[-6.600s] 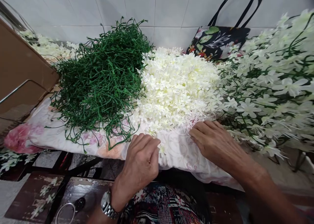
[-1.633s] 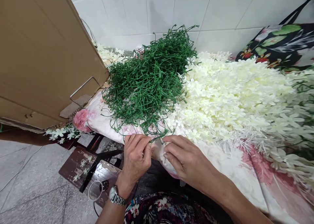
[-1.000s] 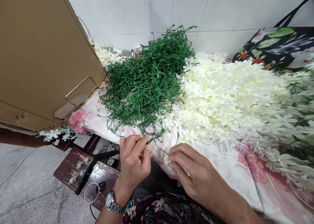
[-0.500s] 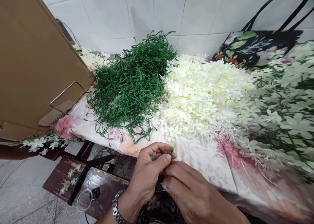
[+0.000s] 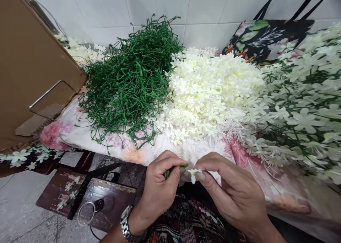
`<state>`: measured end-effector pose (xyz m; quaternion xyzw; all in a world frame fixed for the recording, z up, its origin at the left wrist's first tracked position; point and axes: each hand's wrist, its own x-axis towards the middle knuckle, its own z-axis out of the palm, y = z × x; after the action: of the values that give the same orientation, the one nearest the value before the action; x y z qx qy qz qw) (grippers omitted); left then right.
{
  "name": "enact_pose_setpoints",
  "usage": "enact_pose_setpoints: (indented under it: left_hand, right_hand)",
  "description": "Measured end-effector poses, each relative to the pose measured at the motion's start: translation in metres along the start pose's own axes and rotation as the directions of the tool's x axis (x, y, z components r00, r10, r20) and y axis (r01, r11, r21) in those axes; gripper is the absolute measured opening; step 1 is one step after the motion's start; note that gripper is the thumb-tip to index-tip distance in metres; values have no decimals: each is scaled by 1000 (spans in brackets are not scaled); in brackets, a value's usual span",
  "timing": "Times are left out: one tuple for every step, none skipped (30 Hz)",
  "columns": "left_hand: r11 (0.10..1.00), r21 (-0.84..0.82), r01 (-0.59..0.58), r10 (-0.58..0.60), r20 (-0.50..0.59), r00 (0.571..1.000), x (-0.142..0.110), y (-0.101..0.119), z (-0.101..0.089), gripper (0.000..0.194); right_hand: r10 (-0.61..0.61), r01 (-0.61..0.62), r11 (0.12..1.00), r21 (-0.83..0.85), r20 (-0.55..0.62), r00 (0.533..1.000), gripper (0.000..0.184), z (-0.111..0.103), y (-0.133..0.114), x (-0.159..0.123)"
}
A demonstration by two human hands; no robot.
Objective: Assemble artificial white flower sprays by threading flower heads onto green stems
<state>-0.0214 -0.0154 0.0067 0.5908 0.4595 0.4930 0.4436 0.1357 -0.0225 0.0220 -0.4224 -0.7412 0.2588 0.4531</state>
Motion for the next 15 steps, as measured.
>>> enact_pose_setpoints:
  left_hand:
    - [999, 29, -44, 44, 18, 999, 0, 0, 0, 17]
    - [995, 60, -86, 84, 32, 996, 0, 0, 1, 18]
    - [988, 91, -124, 121, 40, 992, 0, 0, 1, 18]
    - [980, 123, -158, 154, 45, 987, 0, 0, 1, 18]
    - [970, 153, -191, 185, 47, 982, -1, -1, 1, 18]
    - [958, 180, -222, 217, 50, 975, -1, -2, 2, 19]
    - [947, 204, -250, 244, 55, 968, -2, -3, 2, 19]
    - [935, 226, -273, 266, 62, 962, -2, -3, 3, 20]
    - [924, 245, -292, 284, 71, 956, -3, -4, 3, 20]
    - [915, 264, -306, 295, 83, 952, -3, -5, 4, 21]
    - [907, 279, -314, 298, 99, 949, -4, -6, 4, 21]
    - [902, 290, -321, 299, 117, 947, -4, -7, 4, 21]
    - [897, 296, -328, 301, 133, 944, -4, -7, 4, 21]
    - [894, 296, -336, 304, 148, 941, -4, -8, 4, 21]
    - [893, 293, -342, 307, 159, 938, -3, -9, 4, 21]
  right_hand:
    - [4, -4, 1000, -22, -2, 1000, 7, 0, 1, 0]
    - [5, -5, 999, -47, 4, 1000, 7, 0, 1, 0]
    - [2, -1, 997, -71, 13, 1000, 7, 0, 2, 0]
    - [-4, 6, 996, -89, 26, 1000, 8, 0, 2, -1]
    - [-14, 18, 994, -104, 36, 999, 8, 0, 3, -2]
    - [-26, 31, 992, -118, 43, 999, 9, -1, 4, -3]
    - [-40, 46, 990, -133, 47, 998, 10, -1, 5, -4]
    - [-54, 61, 987, -149, 51, 997, 11, -1, 5, -4]
    - [-64, 73, 984, -164, 57, 996, 11, -2, 6, -5]
    - [-70, 81, 980, -181, 65, 995, 11, -2, 6, -6]
    - [-74, 87, 976, -197, 73, 995, 11, -2, 7, -6]
    - [-76, 92, 973, -212, 83, 994, 11, -2, 8, -6]
    - [-78, 97, 970, -224, 92, 993, 10, -2, 8, -6]
    - [-84, 105, 966, -235, 98, 992, 10, -2, 9, -6]
    - [-91, 114, 963, -244, 102, 991, 10, -1, 10, -6]
